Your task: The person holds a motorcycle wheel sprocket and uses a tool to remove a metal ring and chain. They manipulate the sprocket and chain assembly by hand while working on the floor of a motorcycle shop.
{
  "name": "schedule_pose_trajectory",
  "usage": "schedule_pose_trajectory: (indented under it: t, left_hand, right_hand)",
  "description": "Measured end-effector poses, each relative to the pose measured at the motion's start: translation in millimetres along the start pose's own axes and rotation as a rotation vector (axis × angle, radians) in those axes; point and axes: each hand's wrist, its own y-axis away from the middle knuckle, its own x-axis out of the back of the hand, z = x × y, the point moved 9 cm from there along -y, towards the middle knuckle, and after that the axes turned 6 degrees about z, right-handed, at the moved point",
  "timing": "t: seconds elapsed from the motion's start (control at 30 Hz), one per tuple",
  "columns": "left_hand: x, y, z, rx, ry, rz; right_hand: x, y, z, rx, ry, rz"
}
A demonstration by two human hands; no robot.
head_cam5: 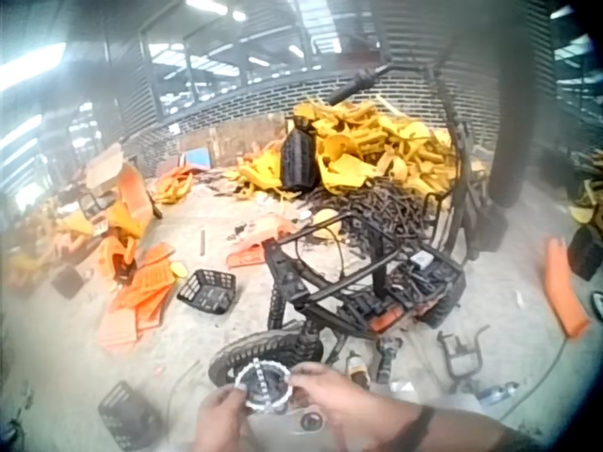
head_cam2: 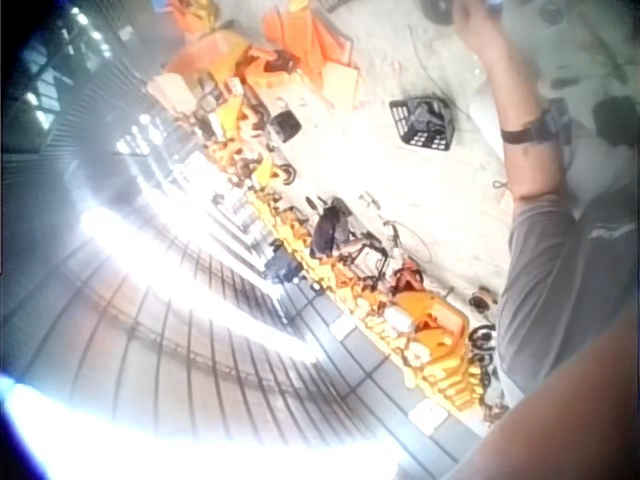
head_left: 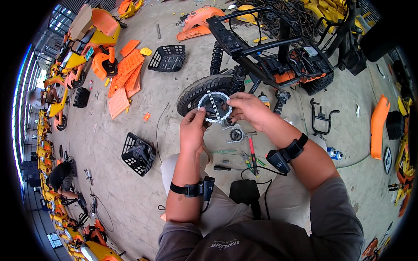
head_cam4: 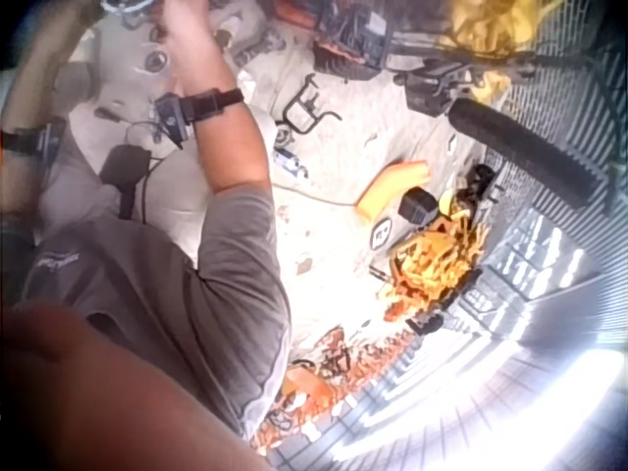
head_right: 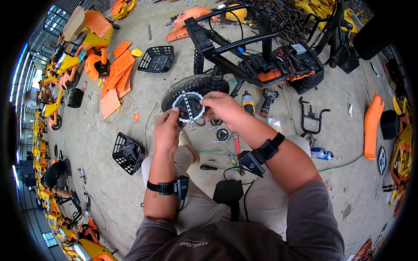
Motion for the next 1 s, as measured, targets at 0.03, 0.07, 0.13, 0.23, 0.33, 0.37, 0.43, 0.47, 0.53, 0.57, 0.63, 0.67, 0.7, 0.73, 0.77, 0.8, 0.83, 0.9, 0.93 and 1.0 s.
schedule_pose_trajectory:
  t: [0.03,0.07,0.13,0.23,0.33,0.37,0.43,0.47,0.53,0.57,0.63,0.67,0.7,0.73,0.77,0.8,0.83,0.9,0.93,1.0]
  left_hand:
    - [0.3,-1.2,0.2,0.015,-0.042,0.010]
    - [1.3,-2.0,-1.7,0.034,-0.082,0.022]
    - [4.3,-7.8,-6.3,0.050,-0.100,0.046]
    - [9.4,-14.5,-10.3,0.079,-0.131,0.082]
    - [9.7,-17.8,-8.1,0.093,-0.159,0.100]
    - [9.5,-18.5,-7.5,0.091,-0.174,0.103]
    - [6.4,-25.0,-3.6,0.017,-0.121,0.077]
    - [-0.4,-24.1,3.5,-0.048,-0.069,0.049]
    - [-8.6,-17.7,16.2,-0.150,-0.070,0.063]
    - [-11.1,-13.0,28.6,-0.255,-0.073,0.078]
    - [-8.6,-11.9,25.6,-0.243,-0.102,0.103]
    - [-6.8,-11.7,25.5,-0.237,-0.125,0.128]
    - [-5.7,-11.8,25.6,-0.240,-0.123,0.125]
    - [-2.6,-13.5,21.7,-0.208,-0.148,0.127]
    - [1.9,-14.9,16.7,-0.174,-0.176,0.133]
    - [5.5,-17.6,14.1,-0.176,-0.176,0.136]
    - [9.0,-22.1,5.8,-0.117,-0.170,0.130]
    - [10.6,-25.1,-0.8,-0.061,-0.164,0.122]
    - [8.9,-25.1,2.0,-0.095,-0.144,0.100]
    - [2.5,-18.9,9.7,-0.127,-0.124,0.078]
  right_hand:
    - [1.9,-0.7,-1.5,0.007,0.005,0.009]
    - [2.6,-2.1,-1.5,0.004,0.007,0.007]
    - [5.4,-5.5,0.9,-0.022,0.087,0.018]
    - [9.2,-13.6,6.6,-0.037,0.108,0.049]
    - [6.5,-16.6,4.3,-0.047,0.141,0.051]
    - [6.5,-17.6,3.1,-0.041,0.143,0.053]
    - [3.4,-22.5,-2.7,-0.001,0.133,0.004]
    - [1.4,-24.0,-5.1,0.034,0.121,-0.037]
    - [1.6,-28.0,-12.7,0.164,0.119,-0.033]
    - [0.4,-27.7,-21.8,0.296,0.115,-0.031]
    - [2.2,-29.5,-16.9,0.291,0.109,-0.013]
    - [3.1,-29.8,-17.6,0.289,0.108,0.003]
    - [2.1,-29.1,-18.1,0.294,0.109,0.004]
    - [1.5,-28.9,-14.0,0.249,0.113,0.011]
    - [0.6,-28.2,-8.8,0.200,0.115,0.016]
    - [-0.9,-26.0,-9.5,0.200,0.115,0.013]
    - [0.0,-24.1,-5.6,0.135,0.140,0.036]
    - [3.5,-23.5,-0.8,0.072,0.164,0.060]
    - [1.9,-24.0,-4.4,0.129,0.185,0.020]
    - [-0.4,-24.9,-5.8,0.183,0.207,-0.019]
